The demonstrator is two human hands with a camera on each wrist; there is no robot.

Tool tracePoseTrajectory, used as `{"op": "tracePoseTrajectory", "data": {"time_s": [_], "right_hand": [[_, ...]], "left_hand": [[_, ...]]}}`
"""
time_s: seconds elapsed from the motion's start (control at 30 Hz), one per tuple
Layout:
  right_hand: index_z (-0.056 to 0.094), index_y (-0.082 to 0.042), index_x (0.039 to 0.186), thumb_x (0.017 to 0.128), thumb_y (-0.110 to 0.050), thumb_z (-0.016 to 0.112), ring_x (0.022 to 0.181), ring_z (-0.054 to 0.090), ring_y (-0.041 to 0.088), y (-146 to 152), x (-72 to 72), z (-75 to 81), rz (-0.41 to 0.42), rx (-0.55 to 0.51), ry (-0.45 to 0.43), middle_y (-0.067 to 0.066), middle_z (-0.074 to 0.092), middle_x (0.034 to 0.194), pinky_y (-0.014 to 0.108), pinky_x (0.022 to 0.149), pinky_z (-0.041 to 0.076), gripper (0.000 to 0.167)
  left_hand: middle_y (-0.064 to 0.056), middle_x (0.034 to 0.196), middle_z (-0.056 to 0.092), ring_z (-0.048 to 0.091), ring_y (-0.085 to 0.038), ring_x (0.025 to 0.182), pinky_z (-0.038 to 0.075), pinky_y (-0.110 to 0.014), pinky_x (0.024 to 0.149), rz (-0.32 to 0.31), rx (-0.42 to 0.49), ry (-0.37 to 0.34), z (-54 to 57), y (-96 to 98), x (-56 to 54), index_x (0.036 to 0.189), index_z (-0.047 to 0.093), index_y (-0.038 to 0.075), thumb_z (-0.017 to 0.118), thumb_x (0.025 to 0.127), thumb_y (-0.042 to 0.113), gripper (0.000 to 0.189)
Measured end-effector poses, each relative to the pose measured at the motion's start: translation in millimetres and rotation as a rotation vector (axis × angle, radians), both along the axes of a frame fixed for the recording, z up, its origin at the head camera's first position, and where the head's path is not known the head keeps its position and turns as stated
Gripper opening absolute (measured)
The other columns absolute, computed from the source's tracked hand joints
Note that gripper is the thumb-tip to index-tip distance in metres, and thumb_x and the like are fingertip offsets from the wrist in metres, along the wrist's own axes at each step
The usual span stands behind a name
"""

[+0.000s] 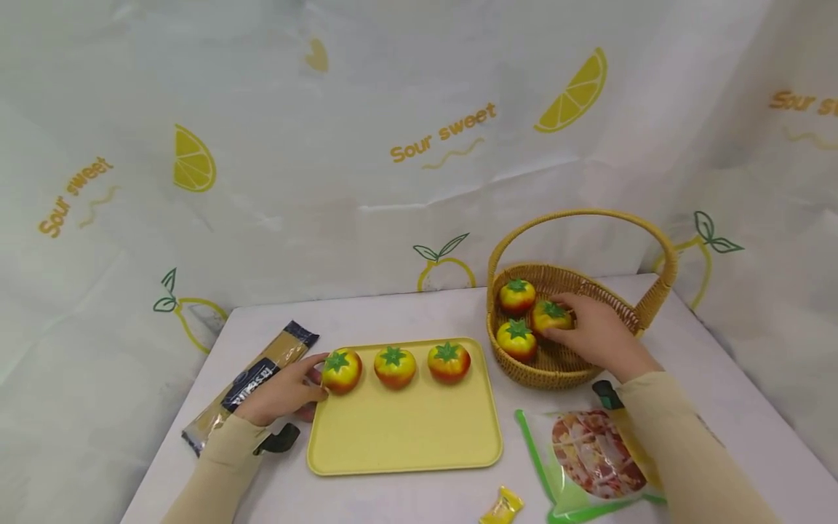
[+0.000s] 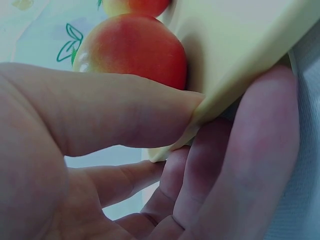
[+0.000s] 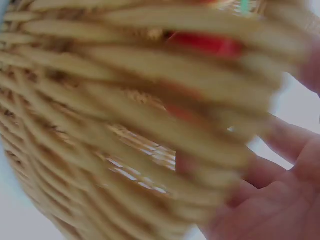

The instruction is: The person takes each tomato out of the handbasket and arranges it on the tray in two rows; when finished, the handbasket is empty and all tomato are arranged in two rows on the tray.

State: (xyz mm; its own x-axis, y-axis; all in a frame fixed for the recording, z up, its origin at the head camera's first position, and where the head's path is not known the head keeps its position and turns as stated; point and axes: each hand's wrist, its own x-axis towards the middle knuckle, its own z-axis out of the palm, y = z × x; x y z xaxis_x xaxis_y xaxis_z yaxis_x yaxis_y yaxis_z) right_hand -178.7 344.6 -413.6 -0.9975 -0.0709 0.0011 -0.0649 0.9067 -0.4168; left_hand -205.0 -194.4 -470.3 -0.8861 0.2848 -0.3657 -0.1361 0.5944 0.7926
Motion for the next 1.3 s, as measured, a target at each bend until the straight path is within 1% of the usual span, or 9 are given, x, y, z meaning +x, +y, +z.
{"op": "tracePoseTrajectory", "data": {"time_s": [0.13, 0.33, 0.5, 0.63, 0.8, 0.93, 1.1, 1.23, 1.3], "right_hand": [[0.053, 0.002, 0.155, 0.099, -0.044, 0.078, 0.128, 0.058, 0.058, -6, 6.0, 10.4, 0.011, 0.000, 0.014, 0.037, 0.059, 0.146, 0.077, 0.103, 0.050, 0.076], [0.054, -0.002, 0.155, 0.099, -0.049, 0.077, 0.127, 0.061, 0.054, -24, 18.3, 30.2, 0.033, 0.000, 0.037, 0.033, 0.061, 0.146, 0.074, 0.100, 0.053, 0.077], [0.054, -0.006, 0.156, 0.098, -0.051, 0.078, 0.129, 0.062, 0.051, -47, 28.3, 45.3, 0.067, -0.040, 0.063, 0.029, 0.061, 0.148, 0.071, 0.101, 0.054, 0.077], [0.058, -0.010, 0.154, 0.098, -0.047, 0.079, 0.127, 0.065, 0.045, -73, 33.7, 49.9, 0.123, -0.087, 0.086, 0.023, 0.065, 0.146, 0.067, 0.102, 0.057, 0.071], [0.064, -0.011, 0.147, 0.096, -0.041, 0.083, 0.119, 0.071, 0.034, -114, 34.6, 47.4, 0.247, -0.146, 0.136, 0.013, 0.070, 0.139, 0.057, 0.098, 0.062, 0.063], [0.066, -0.012, 0.145, 0.094, -0.035, 0.085, 0.115, 0.072, 0.027, -149, 33.6, 40.1, 0.329, -0.193, 0.152, 0.008, 0.071, 0.140, 0.051, 0.097, 0.063, 0.058], [0.064, -0.018, 0.147, 0.095, -0.037, 0.084, 0.122, 0.069, 0.025, -189, 32.9, 25.8, 0.386, -0.251, 0.093, 0.002, 0.069, 0.144, 0.051, 0.105, 0.061, 0.059], [0.064, -0.019, 0.147, 0.094, -0.035, 0.086, 0.120, 0.069, 0.022, -212, 34.7, 18.3, 0.402, -0.261, 0.061, -0.002, 0.070, 0.139, 0.048, 0.103, 0.062, 0.060], [0.064, -0.018, 0.147, 0.094, -0.033, 0.086, 0.120, 0.069, 0.022, -223, 35.8, 15.6, 0.418, -0.260, 0.052, -0.001, 0.070, 0.139, 0.048, 0.104, 0.061, 0.060]], "left_hand": [[-0.017, 0.119, 0.060, 0.071, -0.023, 0.075, 0.069, -0.036, 0.065, 0.012, -0.013, 0.006, 0.7, 1.5, 1.0, 0.164, 0.044, 0.010, 0.072, 0.093, 0.002, 0.077], [-0.016, 0.121, 0.060, 0.071, -0.023, 0.077, 0.069, -0.035, 0.066, 0.022, -0.016, -0.002, 0.6, 2.1, 0.9, 0.165, 0.044, 0.012, 0.072, 0.094, 0.002, 0.077], [-0.016, 0.120, 0.060, 0.070, -0.023, 0.078, 0.069, -0.036, 0.065, 0.023, -0.004, 0.001, -0.5, 0.3, -0.2, 0.165, 0.044, 0.012, 0.072, 0.094, 0.001, 0.077], [-0.016, 0.120, 0.059, 0.071, -0.024, 0.078, 0.069, -0.036, 0.065, 0.030, 0.010, -0.015, -2.5, -0.7, 0.1, 0.164, 0.044, 0.012, 0.071, 0.093, 0.000, 0.077], [-0.015, 0.122, 0.058, 0.070, -0.024, 0.078, 0.069, -0.035, 0.066, 0.014, 0.010, -0.010, 0.0, 0.3, -0.1, 0.164, 0.045, 0.014, 0.071, 0.094, 0.004, 0.076], [-0.015, 0.121, 0.058, 0.070, -0.023, 0.077, 0.068, -0.034, 0.066, 0.003, 0.007, 0.006, 3.3, 1.4, -0.4, 0.164, 0.046, 0.014, 0.071, 0.095, 0.004, 0.074], [-0.014, 0.118, 0.059, 0.069, -0.022, 0.076, 0.068, -0.034, 0.065, 0.005, 0.017, 0.007, 4.9, 1.7, 1.1, 0.163, 0.047, 0.013, 0.070, 0.096, 0.003, 0.072], [-0.015, 0.118, 0.059, 0.070, -0.022, 0.076, 0.068, -0.034, 0.065, 0.004, 0.034, -0.002, 5.5, 1.3, 1.9, 0.164, 0.045, 0.012, 0.070, 0.096, 0.004, 0.073], [-0.014, 0.119, 0.059, 0.070, -0.022, 0.075, 0.068, -0.034, 0.066, 0.010, 0.039, -0.009, 5.8, 0.9, 1.6, 0.164, 0.045, 0.012, 0.070, 0.096, 0.004, 0.072]]}}
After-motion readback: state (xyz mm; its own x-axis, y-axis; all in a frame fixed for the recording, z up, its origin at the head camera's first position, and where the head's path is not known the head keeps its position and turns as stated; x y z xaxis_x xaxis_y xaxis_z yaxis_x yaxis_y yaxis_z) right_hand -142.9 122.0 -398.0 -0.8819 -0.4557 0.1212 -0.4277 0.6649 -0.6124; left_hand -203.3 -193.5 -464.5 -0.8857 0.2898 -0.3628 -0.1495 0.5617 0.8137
